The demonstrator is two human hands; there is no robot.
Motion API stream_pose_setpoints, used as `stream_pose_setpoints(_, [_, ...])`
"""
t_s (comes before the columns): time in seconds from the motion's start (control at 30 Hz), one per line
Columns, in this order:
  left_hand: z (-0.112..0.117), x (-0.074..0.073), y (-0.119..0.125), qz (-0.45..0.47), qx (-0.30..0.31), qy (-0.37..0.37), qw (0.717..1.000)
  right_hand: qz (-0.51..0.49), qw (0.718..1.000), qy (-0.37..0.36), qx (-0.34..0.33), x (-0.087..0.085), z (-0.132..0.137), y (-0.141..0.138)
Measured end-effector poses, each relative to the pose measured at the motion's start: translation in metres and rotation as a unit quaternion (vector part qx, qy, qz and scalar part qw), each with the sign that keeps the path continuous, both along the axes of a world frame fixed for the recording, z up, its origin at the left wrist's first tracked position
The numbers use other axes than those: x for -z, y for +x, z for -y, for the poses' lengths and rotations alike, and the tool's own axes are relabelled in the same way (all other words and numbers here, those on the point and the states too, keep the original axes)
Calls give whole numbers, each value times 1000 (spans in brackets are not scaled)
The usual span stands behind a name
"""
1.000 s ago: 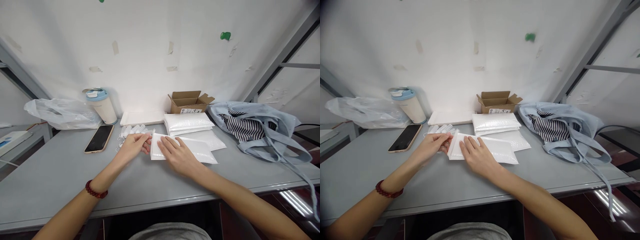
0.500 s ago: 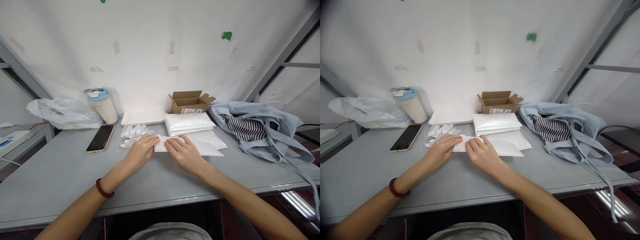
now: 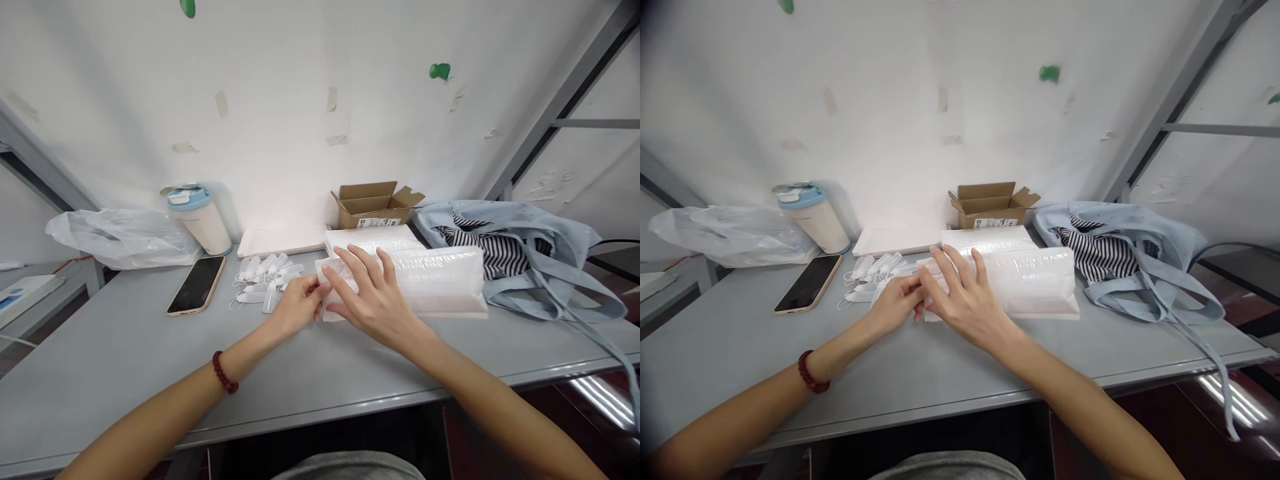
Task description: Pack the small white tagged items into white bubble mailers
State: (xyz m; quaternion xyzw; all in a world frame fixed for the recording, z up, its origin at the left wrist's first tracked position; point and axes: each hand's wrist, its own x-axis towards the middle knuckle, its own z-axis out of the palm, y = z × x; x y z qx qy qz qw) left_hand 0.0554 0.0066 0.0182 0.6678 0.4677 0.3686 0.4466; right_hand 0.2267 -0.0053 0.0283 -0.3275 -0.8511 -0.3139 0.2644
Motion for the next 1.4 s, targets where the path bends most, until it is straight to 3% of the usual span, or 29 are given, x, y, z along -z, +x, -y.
stream_pose_setpoints(0.13, [-16,16,16,101,38,-185,977,73,994,-81,25,4,-3,-1])
stream_pose_setpoints(0.2, [-22,25,24,118,40,-230,965,102,985,-136,40,7,-6,0])
stream_pose_setpoints(0.33, [-30,30,35,140,13,-249,958,132,970,-194,66,12,-10,4])
stream_pose_setpoints(0.5, [-32,24,41,129,-26,-253,959,138,956,-237,105,12,-9,10])
stream_pose_setpoints(0.7, [-22,22,44,58,-9,-286,956,140,949,-255,123,9,-8,15])
stream_pose_setpoints(0.8, [-19,17,36,-38,-27,-229,972,144,944,-263,138,6,-8,18])
stream_pose_setpoints(0.87, [-26,8,23,-143,-60,-121,980,136,941,-276,144,3,-7,19])
stream_pose_setpoints(0.93, [-42,-3,3,-224,-102,-23,969,125,937,-291,148,1,-6,18])
stream_pose_setpoints(1.0, [-65,-14,-18,-424,-156,136,882,118,937,-297,143,-1,-4,14])
stream_pose_setpoints(1.07, [-90,-21,-35,-463,-154,143,861,113,941,-292,131,-1,-2,8])
stream_pose_setpoints(1.2, [-129,-21,-54,-494,-127,116,852,105,947,-283,107,2,-1,0])
stream_pose_setpoints(1.4, [-143,-11,-57,-491,-139,101,854,85,955,-270,91,7,-3,-2])
